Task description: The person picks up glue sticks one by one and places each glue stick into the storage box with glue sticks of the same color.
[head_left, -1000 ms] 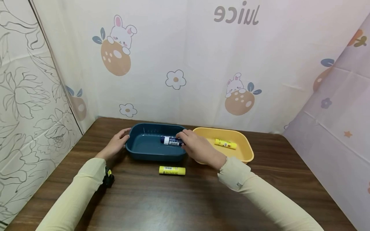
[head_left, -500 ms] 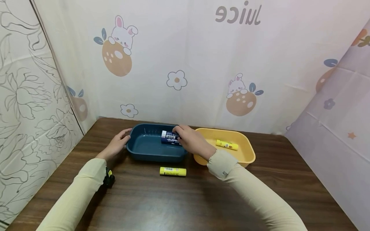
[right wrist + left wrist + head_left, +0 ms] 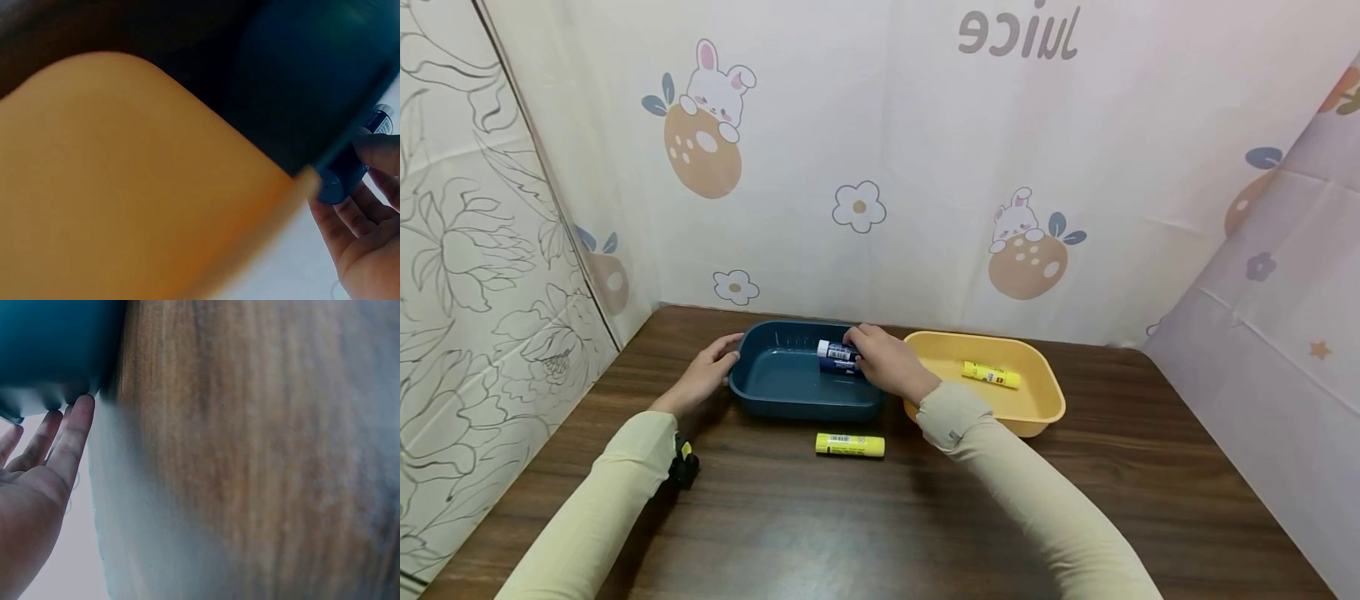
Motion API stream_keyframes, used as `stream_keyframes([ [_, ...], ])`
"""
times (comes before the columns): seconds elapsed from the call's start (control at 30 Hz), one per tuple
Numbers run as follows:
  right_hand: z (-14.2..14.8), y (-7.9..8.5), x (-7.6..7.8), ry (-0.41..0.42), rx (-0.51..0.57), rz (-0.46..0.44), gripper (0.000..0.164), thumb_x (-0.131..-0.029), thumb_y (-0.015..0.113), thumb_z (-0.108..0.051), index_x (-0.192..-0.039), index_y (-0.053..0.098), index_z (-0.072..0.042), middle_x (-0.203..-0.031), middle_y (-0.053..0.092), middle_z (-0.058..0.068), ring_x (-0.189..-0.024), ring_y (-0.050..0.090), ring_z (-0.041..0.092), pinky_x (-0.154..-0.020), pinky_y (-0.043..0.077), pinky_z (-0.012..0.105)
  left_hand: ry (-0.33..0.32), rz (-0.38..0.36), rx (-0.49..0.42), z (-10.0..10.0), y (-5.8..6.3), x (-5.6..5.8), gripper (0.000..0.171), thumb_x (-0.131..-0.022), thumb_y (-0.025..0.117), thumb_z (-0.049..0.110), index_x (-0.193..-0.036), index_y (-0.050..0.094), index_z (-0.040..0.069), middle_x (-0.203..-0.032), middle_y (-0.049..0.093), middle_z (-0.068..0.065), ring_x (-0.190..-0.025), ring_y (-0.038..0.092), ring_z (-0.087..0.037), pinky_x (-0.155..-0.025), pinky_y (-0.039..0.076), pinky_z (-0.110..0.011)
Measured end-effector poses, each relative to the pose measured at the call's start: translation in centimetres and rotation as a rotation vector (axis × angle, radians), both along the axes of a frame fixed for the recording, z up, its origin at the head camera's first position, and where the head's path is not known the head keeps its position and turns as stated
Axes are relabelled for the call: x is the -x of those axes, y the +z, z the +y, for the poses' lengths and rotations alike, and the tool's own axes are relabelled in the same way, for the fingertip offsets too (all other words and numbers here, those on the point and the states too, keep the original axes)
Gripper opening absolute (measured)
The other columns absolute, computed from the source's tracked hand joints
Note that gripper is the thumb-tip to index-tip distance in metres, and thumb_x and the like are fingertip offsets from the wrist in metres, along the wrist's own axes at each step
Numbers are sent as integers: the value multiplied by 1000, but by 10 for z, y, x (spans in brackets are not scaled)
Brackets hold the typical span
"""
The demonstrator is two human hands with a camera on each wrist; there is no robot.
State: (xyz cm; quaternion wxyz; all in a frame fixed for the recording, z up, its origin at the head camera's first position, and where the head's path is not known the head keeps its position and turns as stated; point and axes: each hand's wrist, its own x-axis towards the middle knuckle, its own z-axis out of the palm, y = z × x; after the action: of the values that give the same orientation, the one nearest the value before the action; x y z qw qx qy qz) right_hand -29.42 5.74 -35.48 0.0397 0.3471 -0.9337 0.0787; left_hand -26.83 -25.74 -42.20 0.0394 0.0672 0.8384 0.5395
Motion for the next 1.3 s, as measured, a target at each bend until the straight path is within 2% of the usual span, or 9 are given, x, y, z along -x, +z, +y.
stream_keyframes([
  [0.33, -8, -20, 9, -16, -54, -46, 30, -93, 60, -9, -123, 55, -8, -118, 58, 7, -107, 53, 18, -87, 48, 30, 8, -25, -12, 0, 0, 2, 51, -104, 32, 22, -150, 20, 2, -142, 33, -31, -122, 44, -42, -92, 46, -51],
  [0.53, -13, -29, 11, -5, -71, -42, 28, -93, 59, -9, -121, 56, -9, -114, 59, 6, -103, 54, 18, -87, 49, 32, 12, -34, -16, -1, -1, 4, 51, -104, 32, 22, -150, 20, 2, -143, 32, -30, -122, 43, -42, -93, 44, -52],
  [0.57, -13, -30, 11, -10, -76, -45, 27, -93, 59, -9, -120, 57, -10, -114, 59, 5, -103, 54, 17, -87, 49, 32, 9, -36, -17, 0, 3, 2, 51, -104, 32, 20, -150, 20, 1, -143, 32, -31, -122, 43, -43, -94, 44, -52],
  [0.73, -17, -31, 11, -33, -101, -81, 26, -94, 58, -10, -120, 57, -10, -114, 60, 6, -102, 55, 17, -89, 49, 33, 0, -39, -18, 0, 4, 1, 51, -105, 32, 20, -150, 20, 0, -142, 32, -31, -121, 43, -43, -94, 45, -51],
  [0.8, -17, -32, 11, -40, -110, -88, 26, -94, 59, -10, -119, 57, -10, -113, 60, 6, -101, 55, 17, -89, 49, 33, 0, -37, -16, -1, 1, 3, 51, -105, 32, 21, -150, 20, 1, -142, 33, -31, -121, 43, -42, -93, 45, -51],
  [1.07, -20, -37, 14, -58, -132, -105, 25, -94, 59, -11, -119, 58, -10, -115, 60, 7, -103, 56, 18, -89, 48, 34, -3, -32, -27, 0, 2, 0, 52, -105, 32, 22, -151, 19, 3, -143, 32, -30, -122, 43, -43, -94, 44, -52],
  [1.3, -23, -38, 15, -74, -168, -100, 26, -95, 57, -9, -121, 57, -8, -114, 61, 8, -104, 57, 19, -88, 49, 34, 15, -32, -1, 1, 2, 0, 51, -105, 33, 23, -150, 21, 4, -141, 34, -29, -120, 44, -42, -94, 45, -51],
])
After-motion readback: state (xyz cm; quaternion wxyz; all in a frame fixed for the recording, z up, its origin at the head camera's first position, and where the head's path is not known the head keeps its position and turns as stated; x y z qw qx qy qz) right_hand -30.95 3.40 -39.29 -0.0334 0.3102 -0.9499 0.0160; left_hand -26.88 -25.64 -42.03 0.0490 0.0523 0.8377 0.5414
